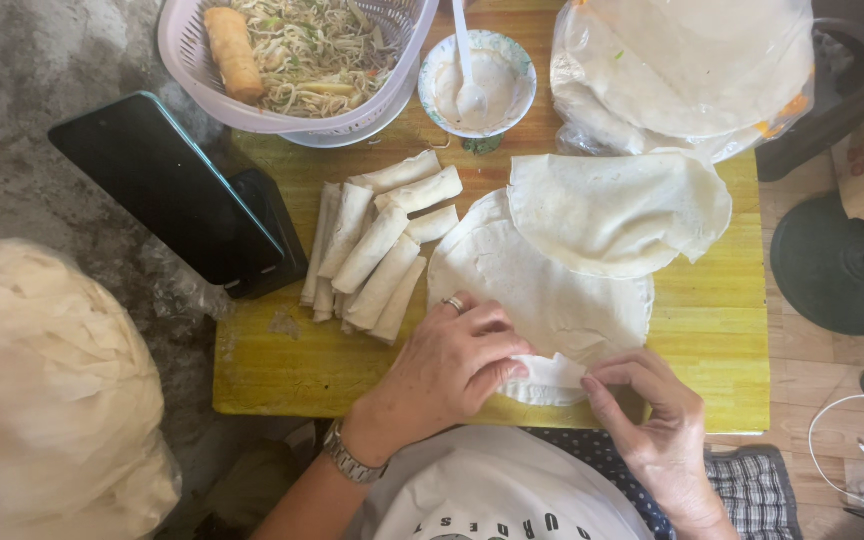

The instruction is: The person assembles spring rolls by placing bean sprouts and a fried roll onto a rice paper wrapper, then folding and rolling the wrapper into a tight cylinder. The finished rolls are placed on the table next to previously completed rolls.

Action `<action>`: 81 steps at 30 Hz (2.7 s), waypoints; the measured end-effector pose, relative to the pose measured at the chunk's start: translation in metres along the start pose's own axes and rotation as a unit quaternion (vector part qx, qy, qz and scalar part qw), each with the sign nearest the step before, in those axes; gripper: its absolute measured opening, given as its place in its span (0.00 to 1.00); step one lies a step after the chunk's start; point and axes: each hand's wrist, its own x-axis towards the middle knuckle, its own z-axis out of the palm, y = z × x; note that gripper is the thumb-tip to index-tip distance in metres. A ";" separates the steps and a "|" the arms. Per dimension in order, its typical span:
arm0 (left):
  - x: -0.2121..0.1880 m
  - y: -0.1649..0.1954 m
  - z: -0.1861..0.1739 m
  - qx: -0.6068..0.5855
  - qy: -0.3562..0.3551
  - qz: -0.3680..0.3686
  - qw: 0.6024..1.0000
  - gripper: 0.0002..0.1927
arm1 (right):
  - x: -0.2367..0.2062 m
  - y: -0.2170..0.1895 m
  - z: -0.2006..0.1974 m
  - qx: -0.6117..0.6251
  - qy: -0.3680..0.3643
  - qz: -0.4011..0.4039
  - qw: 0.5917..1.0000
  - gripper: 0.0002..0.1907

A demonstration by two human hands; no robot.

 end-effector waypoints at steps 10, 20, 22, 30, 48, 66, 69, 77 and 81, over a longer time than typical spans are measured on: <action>0.019 -0.004 -0.008 -0.078 -0.013 0.025 0.997 0.04 | 0.004 -0.036 0.020 -0.160 0.027 -0.206 0.965 0.25; 0.032 -0.009 -0.001 -0.096 -0.018 -0.002 0.995 0.03 | 0.004 -0.032 0.029 -0.169 0.111 -0.209 0.957 0.16; 0.034 -0.012 0.001 -0.111 -0.017 -0.024 0.993 0.04 | 0.002 -0.033 0.029 -0.184 0.083 -0.294 0.934 0.19; 0.039 -0.017 0.005 -0.087 0.046 0.006 0.995 0.11 | 0.010 -0.042 0.040 -0.230 0.026 -0.341 0.911 0.23; 0.003 -0.006 -0.005 0.040 0.007 0.036 0.999 0.15 | 0.007 -0.028 0.049 -0.222 0.040 -0.230 0.947 0.23; -0.007 0.004 0.008 0.115 0.033 0.068 0.990 0.12 | 0.063 -0.027 0.015 -0.378 0.059 -0.163 0.909 0.17; -0.011 0.012 0.008 0.130 0.005 0.069 0.989 0.08 | 0.074 -0.028 0.014 -0.405 0.043 -0.203 0.890 0.19; -0.015 0.014 0.010 0.103 0.016 0.070 0.992 0.09 | 0.071 -0.025 0.017 -0.405 0.080 -0.264 0.872 0.22; -0.012 0.010 0.007 0.061 0.001 0.049 0.997 0.11 | 0.031 -0.029 0.015 -0.169 -0.011 -0.276 0.946 0.20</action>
